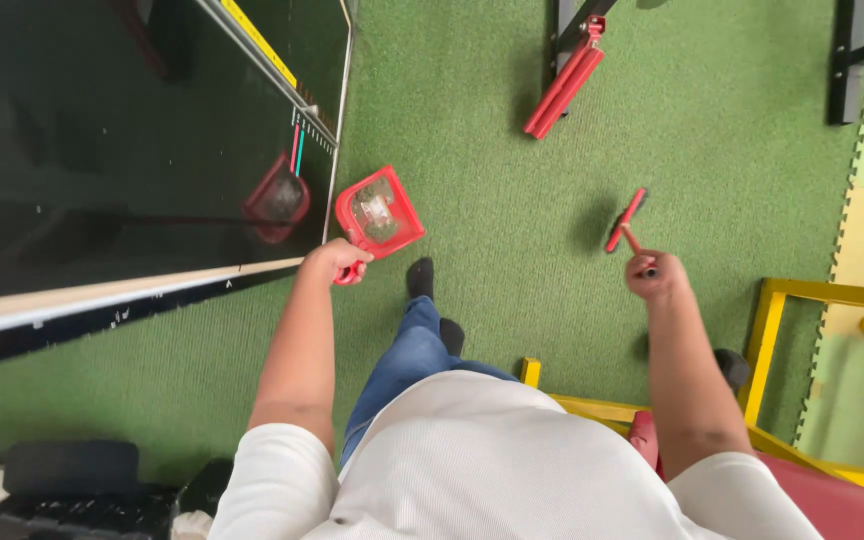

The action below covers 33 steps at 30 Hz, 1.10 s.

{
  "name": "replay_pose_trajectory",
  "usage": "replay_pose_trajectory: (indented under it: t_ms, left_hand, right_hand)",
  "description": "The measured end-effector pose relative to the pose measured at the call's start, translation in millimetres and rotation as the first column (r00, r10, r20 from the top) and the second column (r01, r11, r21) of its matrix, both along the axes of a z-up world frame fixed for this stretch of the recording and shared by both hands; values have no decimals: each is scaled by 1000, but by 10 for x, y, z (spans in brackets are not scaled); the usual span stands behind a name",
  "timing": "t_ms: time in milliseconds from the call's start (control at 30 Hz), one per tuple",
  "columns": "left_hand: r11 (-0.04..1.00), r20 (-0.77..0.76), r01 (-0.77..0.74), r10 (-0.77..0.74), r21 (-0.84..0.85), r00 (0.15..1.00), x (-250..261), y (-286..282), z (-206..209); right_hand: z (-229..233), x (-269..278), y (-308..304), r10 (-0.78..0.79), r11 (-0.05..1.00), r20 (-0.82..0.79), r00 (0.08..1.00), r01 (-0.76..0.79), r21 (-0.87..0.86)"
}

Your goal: Sweeping debris off the gym floor into a dustpan using a hand broom.

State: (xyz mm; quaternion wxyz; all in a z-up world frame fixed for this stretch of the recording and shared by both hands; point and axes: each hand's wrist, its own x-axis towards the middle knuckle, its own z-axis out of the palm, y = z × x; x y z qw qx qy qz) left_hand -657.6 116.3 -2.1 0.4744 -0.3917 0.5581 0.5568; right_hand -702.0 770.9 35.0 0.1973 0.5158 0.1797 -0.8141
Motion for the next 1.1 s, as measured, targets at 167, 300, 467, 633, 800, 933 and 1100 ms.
replay_pose_trajectory:
  t_ms: [167,300,467,633,800,933,1100]
  left_hand:
    - [993,22,97,-99,65,995,-453,-62,-587]
    - [988,45,128,-133,91,990,-795,-145,-726]
    - [962,88,254,-263,104,961,-1085,-246,-811]
    - [928,12,362,-364,88,931,-1325,-274,-242]
    - [934,27,344,-348,100,937,-1566,-240,45]
    - [903,26,405,-412,143,911,-1876,-10,-28]
    - [890,81,392,-419,232,904,-2204,447,-330]
  right_hand:
    - [-493,485,-1465,78,988,197,977,-103,118]
    - [71,880,-3020,624,766,164,764,-640,63]
    - [410,545,-2723,652,756,100,751,-654,-22]
    - [541,389,-1418,405,914,103,909,-402,-43]
    - [272,173,-510,134,979,41,990,-138,149]
    - [-349,-430,-331,-105,975,65,992,90,205]
    - [-1165,-874,-669,-172,957,95,981,144,252]
